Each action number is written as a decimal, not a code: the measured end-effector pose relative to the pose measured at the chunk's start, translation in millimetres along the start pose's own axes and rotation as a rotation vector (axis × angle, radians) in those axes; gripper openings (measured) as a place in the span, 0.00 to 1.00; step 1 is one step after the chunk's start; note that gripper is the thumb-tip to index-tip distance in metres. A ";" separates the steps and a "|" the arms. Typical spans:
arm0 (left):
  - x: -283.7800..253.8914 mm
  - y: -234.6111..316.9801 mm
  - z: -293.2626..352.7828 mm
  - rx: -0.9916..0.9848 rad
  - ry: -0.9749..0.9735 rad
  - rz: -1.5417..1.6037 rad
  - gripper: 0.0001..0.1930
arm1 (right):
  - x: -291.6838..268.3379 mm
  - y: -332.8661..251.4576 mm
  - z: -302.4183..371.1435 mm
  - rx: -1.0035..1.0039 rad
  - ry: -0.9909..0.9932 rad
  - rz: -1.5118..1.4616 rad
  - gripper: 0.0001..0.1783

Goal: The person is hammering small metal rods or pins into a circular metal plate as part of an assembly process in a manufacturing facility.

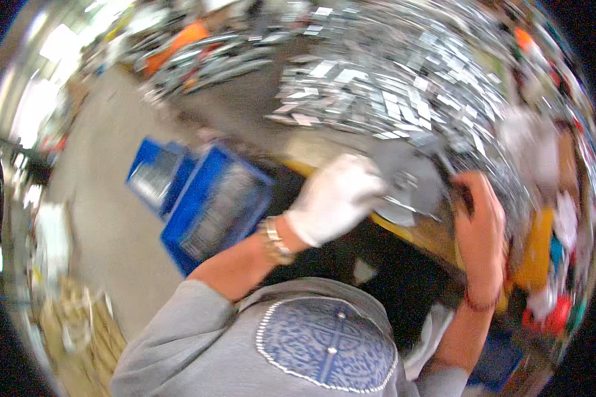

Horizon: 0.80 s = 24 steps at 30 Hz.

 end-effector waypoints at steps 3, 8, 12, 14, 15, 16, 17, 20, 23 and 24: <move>-6.7 5.2 2.9 -0.009 0.104 0.047 0.04 | 41.7 -27.7 2.5 -0.129 -0.098 0.037 0.24; 3.3 6.9 1.5 -0.056 0.069 -0.045 0.04 | 70.4 -28.0 3.3 -0.056 -0.080 -0.245 0.35; 2.8 6.5 2.2 -0.056 0.038 -0.049 0.04 | 69.6 -11.1 7.1 -0.032 -0.020 -0.325 0.33; 2.9 10.1 -2.7 -0.054 0.070 0.006 0.03 | 64.7 -1.9 14.6 -0.001 -0.008 -0.270 0.33; 5.9 13.4 -4.5 -0.032 0.067 0.036 0.03 | 60.5 1.9 19.6 0.017 0.024 -0.267 0.34; 8.7 10.4 -3.9 -0.040 0.065 0.038 0.03 | 55.2 6.4 26.0 0.040 0.063 -0.257 0.34; 11.6 10.3 -7.7 -0.032 0.065 0.058 0.03 | 54.2 2.8 29.7 -0.004 0.069 -0.176 0.34; -6.1 -4.5 2.3 -0.058 0.028 -0.059 0.04 | 66.6 -31.3 15.2 -0.151 0.083 -0.072 0.19; -21.3 -2.9 6.9 -0.064 0.074 0.008 0.06 | 71.5 -27.0 11.7 -0.080 0.050 -0.295 0.20; -17.7 -2.3 5.0 -0.069 0.045 0.042 0.06 | 65.2 -31.3 14.2 -0.125 0.075 -0.276 0.21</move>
Point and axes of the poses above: each hand's wrist, its own z-axis away from the middle knuckle, its own x-axis out of the palm, y = z × x, the point moved 10 cm from there along -z, towards the middle knuckle, and after that the axes turned 14 degrees about -z, right-handed, at the moved point
